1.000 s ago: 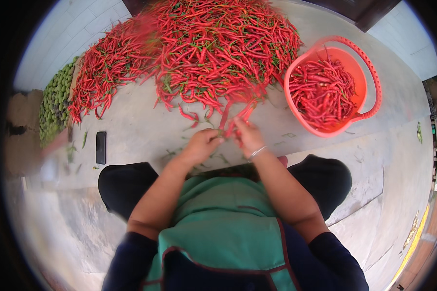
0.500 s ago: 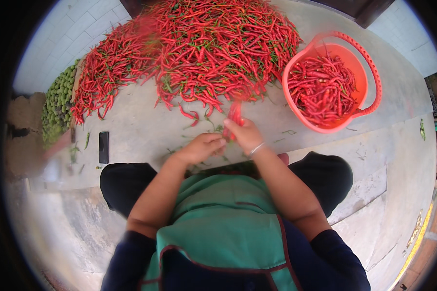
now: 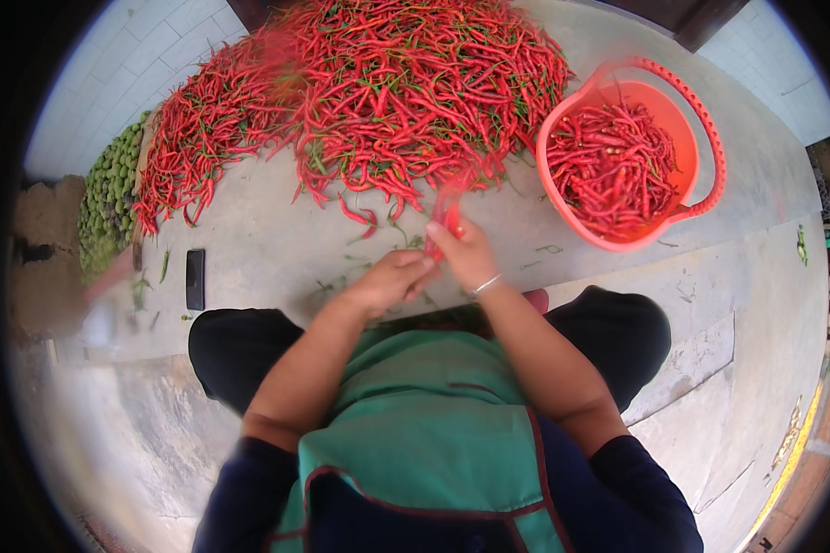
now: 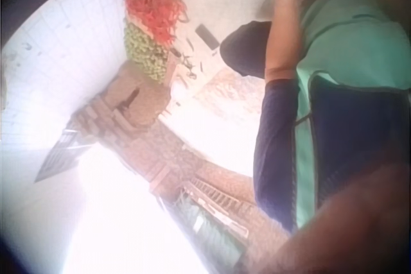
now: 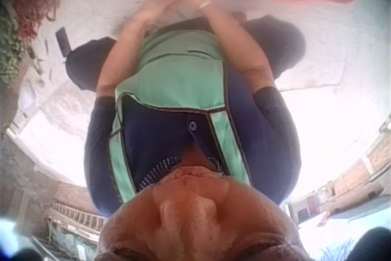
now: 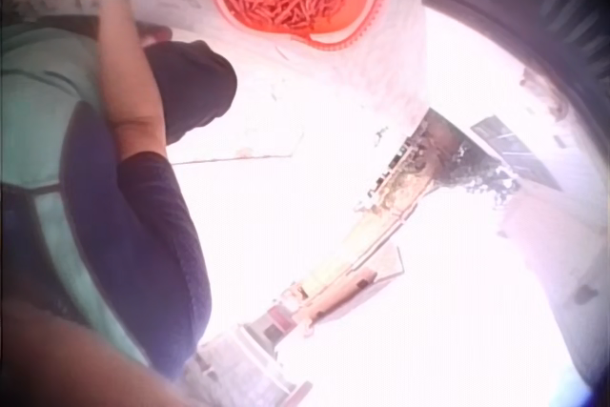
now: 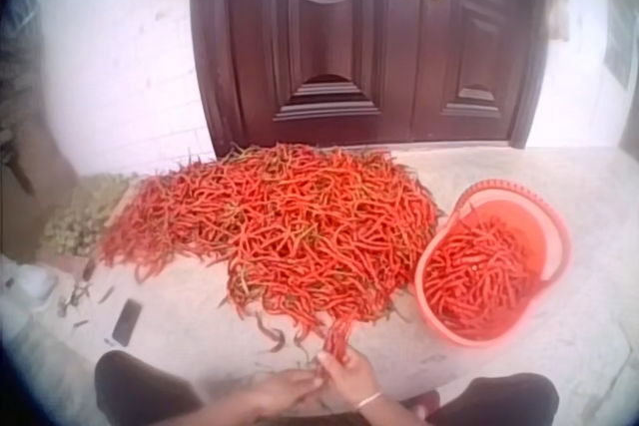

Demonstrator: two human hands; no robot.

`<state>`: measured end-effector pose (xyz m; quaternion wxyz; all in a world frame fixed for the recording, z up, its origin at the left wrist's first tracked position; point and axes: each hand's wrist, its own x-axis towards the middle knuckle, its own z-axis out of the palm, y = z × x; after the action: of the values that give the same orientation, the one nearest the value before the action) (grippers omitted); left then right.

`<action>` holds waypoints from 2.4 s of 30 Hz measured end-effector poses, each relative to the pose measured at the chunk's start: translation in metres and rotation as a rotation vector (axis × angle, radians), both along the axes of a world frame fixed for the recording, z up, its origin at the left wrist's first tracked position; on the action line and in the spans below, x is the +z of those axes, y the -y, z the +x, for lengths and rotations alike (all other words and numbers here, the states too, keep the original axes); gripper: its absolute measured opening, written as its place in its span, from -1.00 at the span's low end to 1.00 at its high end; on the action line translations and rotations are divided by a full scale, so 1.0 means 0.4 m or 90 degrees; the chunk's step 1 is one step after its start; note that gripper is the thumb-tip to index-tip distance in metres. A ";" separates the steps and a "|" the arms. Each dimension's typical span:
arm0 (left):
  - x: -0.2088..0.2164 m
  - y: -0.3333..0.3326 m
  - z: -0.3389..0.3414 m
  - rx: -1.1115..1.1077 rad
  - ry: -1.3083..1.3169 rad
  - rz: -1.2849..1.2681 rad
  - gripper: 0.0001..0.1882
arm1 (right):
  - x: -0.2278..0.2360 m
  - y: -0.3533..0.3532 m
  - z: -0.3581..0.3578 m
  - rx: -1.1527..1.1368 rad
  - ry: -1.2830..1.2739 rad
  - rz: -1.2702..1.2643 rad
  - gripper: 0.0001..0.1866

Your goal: The person plucks the green stems from red chilies by hand and places the chilies into a red plastic basket.

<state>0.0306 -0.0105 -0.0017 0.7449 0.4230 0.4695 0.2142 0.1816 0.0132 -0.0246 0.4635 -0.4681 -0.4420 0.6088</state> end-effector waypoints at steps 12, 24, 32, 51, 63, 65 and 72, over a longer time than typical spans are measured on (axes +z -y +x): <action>-0.054 -0.004 0.046 0.209 -0.064 0.024 -0.74 | -0.024 -0.006 -0.014 -0.207 0.194 0.236 -0.80; -0.255 -0.067 -0.118 0.057 -0.619 0.380 -0.65 | -0.052 -0.055 0.018 -0.080 -0.225 -0.282 -0.86; -0.350 -0.167 -0.203 0.069 -0.767 0.343 -0.55 | -0.062 -0.043 -0.013 0.066 -0.133 -0.300 -0.89; -0.021 -0.027 -0.074 0.024 0.019 0.165 -0.87 | -0.012 -0.015 0.003 0.082 -0.268 -0.345 -0.80; 0.065 -0.016 0.026 0.081 -0.304 0.438 -0.78 | 0.074 -0.007 0.020 -0.080 -0.346 -0.216 -0.89; 0.094 -0.023 0.057 0.025 -0.275 0.493 -0.79 | 0.052 -0.013 0.064 -0.045 -0.446 -0.286 -0.87; 0.088 -0.044 0.122 -0.117 -0.237 0.626 -0.86 | 0.061 -0.047 0.214 -0.129 -0.534 -0.279 -0.88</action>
<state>0.0794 0.0072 0.0334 0.3785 0.7922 0.3990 0.2644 0.2674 0.0320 0.0000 0.5490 -0.3092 -0.0304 0.7759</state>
